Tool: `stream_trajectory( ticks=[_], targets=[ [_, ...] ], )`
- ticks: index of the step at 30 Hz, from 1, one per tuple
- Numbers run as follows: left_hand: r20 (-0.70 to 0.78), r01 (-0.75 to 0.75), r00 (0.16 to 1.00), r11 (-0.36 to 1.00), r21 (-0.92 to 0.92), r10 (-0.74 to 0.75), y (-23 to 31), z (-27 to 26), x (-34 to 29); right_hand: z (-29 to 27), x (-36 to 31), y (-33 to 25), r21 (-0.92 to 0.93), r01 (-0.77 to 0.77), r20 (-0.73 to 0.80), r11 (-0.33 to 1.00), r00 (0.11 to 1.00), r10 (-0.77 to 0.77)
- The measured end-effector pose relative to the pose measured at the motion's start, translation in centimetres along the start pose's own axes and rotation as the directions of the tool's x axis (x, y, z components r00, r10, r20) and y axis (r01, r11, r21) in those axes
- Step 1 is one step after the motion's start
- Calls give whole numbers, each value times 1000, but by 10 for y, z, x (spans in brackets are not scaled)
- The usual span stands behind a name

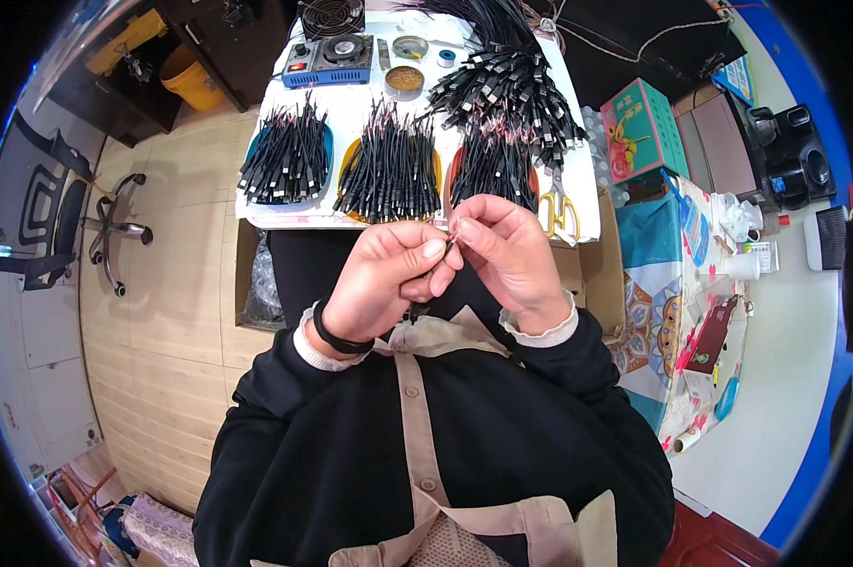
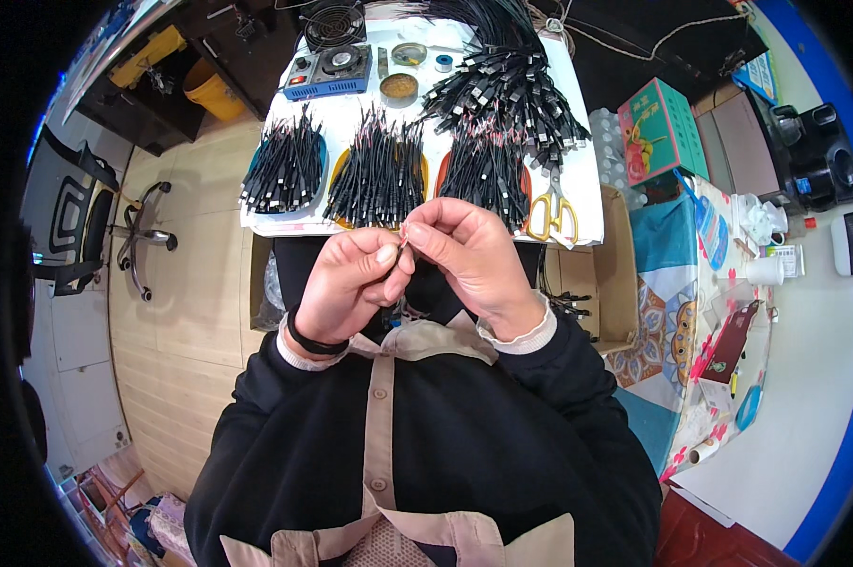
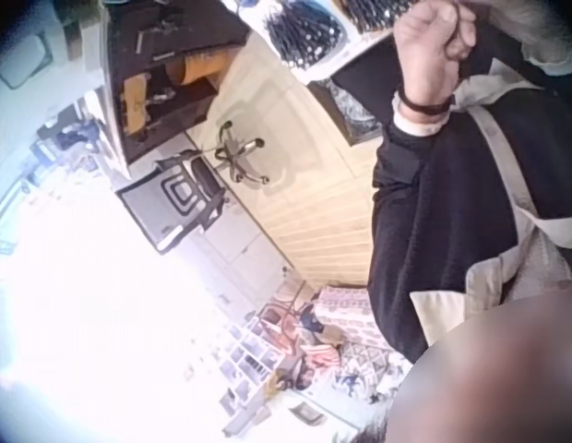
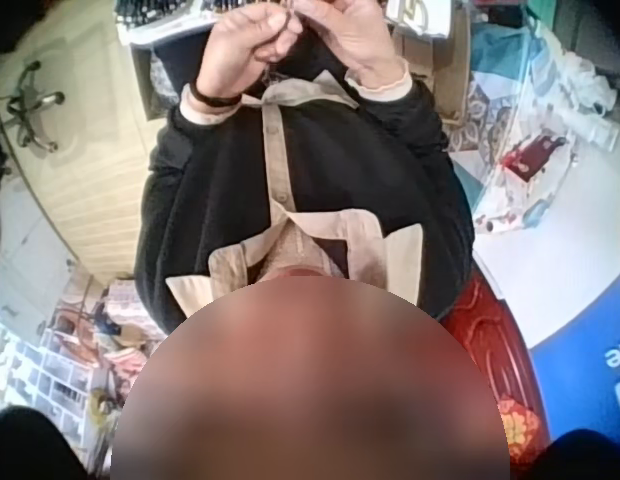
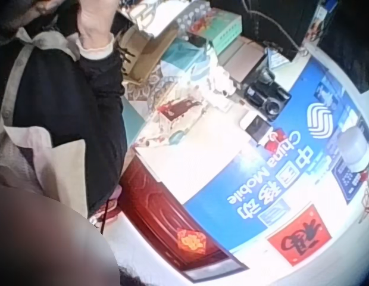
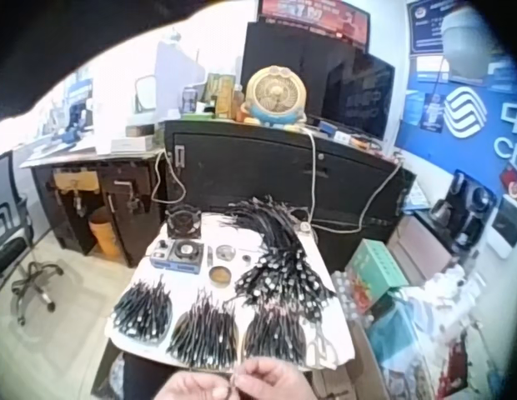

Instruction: The person repeatedly picks up small black electronic components from a tray, manipulates them with both hands, and places them back into the tray. The task involves repetitive handling of similar-looking items without a visible final assembly or packaging step.

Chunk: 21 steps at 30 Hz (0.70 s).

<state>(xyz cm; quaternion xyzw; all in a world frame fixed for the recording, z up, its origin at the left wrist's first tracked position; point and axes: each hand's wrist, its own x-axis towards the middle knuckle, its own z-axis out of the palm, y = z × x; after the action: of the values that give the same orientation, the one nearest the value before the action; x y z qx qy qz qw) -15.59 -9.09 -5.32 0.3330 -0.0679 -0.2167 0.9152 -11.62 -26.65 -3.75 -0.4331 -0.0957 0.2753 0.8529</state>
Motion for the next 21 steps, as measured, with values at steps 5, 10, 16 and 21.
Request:
stream_trajectory(
  ticks=[5,10,16,21],
  targets=[
    [-47,-138,986,939,314,161,1,8,-4,4,-3,-1,161,-98,67,982,994,88],
    [-33,-163,965,699,696,258,4,11,-7,1,-2,-3,-90,-104,-12,991,995,103],
    [-76,-143,961,714,686,265,-7,9,4,-20,-3,4,12,-172,-7,985,985,173],
    [-165,-80,972,894,440,168,-9,0,11,-83,20,-20,-887,-21,-298,461,789,-538]
  ],
)
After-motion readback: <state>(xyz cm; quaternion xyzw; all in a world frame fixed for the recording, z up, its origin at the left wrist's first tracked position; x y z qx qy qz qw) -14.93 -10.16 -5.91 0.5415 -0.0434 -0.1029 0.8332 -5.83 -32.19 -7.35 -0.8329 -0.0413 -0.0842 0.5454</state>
